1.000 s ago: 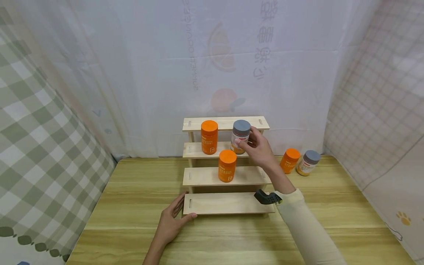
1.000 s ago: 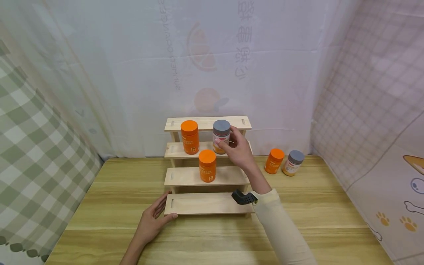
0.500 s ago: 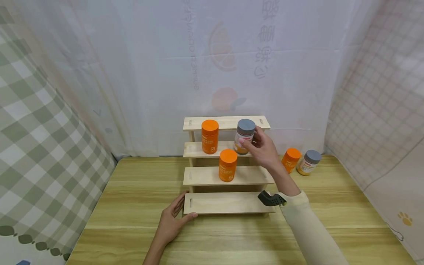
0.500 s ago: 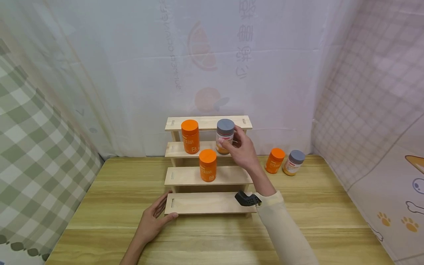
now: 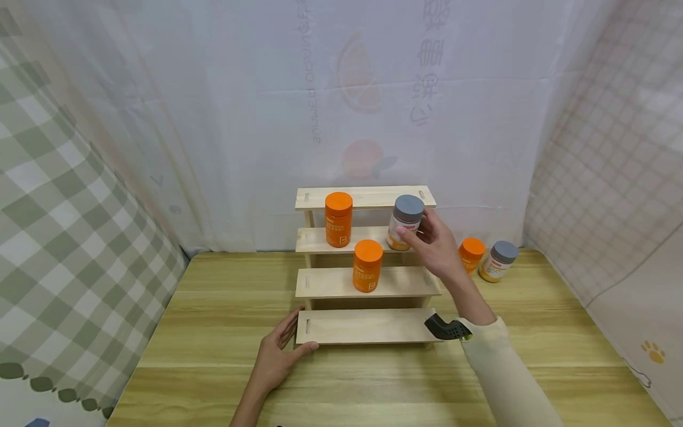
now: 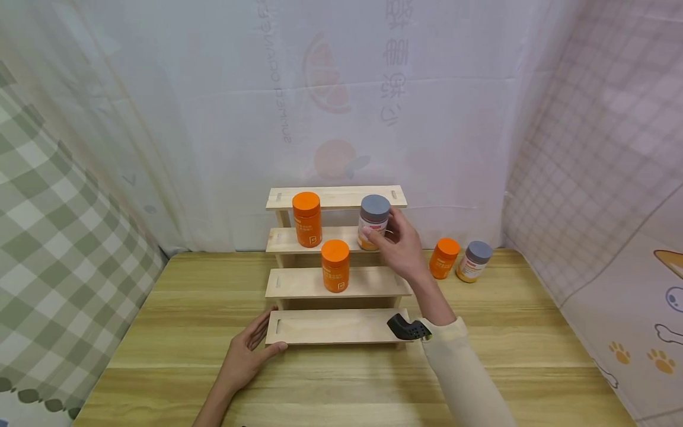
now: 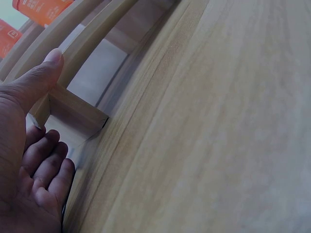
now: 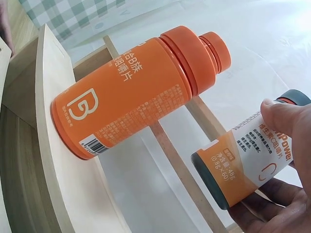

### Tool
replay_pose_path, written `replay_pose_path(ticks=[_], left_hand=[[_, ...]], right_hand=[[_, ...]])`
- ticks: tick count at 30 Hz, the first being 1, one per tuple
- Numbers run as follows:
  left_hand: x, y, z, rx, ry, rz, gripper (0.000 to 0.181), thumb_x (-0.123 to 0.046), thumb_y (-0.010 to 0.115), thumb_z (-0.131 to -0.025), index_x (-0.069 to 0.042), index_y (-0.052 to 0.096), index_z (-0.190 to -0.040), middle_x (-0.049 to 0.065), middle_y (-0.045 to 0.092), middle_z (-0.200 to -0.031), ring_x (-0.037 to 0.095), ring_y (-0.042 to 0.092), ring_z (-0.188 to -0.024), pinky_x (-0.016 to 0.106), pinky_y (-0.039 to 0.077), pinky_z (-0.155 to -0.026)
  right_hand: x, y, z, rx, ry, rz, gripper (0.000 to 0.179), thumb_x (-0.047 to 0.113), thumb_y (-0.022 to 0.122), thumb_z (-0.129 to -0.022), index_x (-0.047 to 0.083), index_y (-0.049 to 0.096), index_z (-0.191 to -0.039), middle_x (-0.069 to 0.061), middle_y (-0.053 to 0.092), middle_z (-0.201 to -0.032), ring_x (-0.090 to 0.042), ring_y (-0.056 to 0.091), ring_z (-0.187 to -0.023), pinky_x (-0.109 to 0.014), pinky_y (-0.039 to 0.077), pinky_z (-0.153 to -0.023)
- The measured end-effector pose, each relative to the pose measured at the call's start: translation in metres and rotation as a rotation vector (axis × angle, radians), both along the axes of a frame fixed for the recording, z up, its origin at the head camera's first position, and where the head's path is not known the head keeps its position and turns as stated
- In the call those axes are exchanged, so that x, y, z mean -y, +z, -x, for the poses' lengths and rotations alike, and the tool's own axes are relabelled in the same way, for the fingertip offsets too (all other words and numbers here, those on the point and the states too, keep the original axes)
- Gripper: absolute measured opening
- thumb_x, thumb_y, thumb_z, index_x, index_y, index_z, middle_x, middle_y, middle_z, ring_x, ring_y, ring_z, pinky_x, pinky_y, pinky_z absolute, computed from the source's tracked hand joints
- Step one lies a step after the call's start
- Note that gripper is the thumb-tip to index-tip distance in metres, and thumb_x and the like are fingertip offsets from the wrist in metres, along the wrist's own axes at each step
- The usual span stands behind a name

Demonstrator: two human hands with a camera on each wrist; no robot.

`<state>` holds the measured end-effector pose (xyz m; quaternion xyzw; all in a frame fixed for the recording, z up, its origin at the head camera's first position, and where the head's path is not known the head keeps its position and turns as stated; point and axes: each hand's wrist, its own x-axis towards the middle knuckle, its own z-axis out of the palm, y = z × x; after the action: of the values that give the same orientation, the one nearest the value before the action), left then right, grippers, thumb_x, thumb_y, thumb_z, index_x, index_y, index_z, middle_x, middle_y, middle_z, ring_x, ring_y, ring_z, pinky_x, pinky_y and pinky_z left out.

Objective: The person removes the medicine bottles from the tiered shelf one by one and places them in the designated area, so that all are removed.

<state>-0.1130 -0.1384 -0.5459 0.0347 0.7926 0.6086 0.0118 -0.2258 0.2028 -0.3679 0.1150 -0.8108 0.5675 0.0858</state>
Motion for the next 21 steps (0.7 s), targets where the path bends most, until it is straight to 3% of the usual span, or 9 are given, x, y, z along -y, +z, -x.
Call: replay_pose_path(ticks=[15,17,21], left_hand=[[0.002,0.002,-0.002,0.016,0.008,0.008,0.086,-0.041,0.090,-0.077,-0.033,0.049,-0.152,-0.003,0.048,-0.158,0.022,0.046,-0.147,0.038,0.043,-0.121],[0.002,0.002,-0.001,0.013,0.005,0.004,0.086,-0.041,0.090,-0.077,-0.032,0.049,-0.152,-0.003,0.048,-0.158,0.022,0.046,-0.147,0.038,0.043,-0.121],[0.001,0.002,0.000,0.008,-0.001,-0.006,0.087,-0.040,0.090,-0.077,-0.029,0.049,-0.153,-0.004,0.048,-0.158,0.022,0.046,-0.147,0.037,0.043,-0.121]], right_hand=[[-0.018,-0.003,-0.013,-0.020,-0.033,0.013,0.064,0.022,0.068,-0.101,0.011,0.038,-0.156,-0.017,0.052,-0.152,-0.034,0.050,-0.142,-0.053,0.039,-0.123],[-0.022,-0.003,-0.016,-0.024,-0.042,0.008,0.063,0.022,0.068,-0.101,0.012,0.038,-0.157,-0.016,0.052,-0.152,-0.032,0.049,-0.142,-0.048,0.041,-0.123],[-0.031,-0.003,-0.019,-0.035,-0.056,0.014,0.061,0.020,0.067,-0.102,0.014,0.040,-0.156,-0.015,0.053,-0.149,-0.019,0.052,-0.138,-0.024,0.046,-0.118]])
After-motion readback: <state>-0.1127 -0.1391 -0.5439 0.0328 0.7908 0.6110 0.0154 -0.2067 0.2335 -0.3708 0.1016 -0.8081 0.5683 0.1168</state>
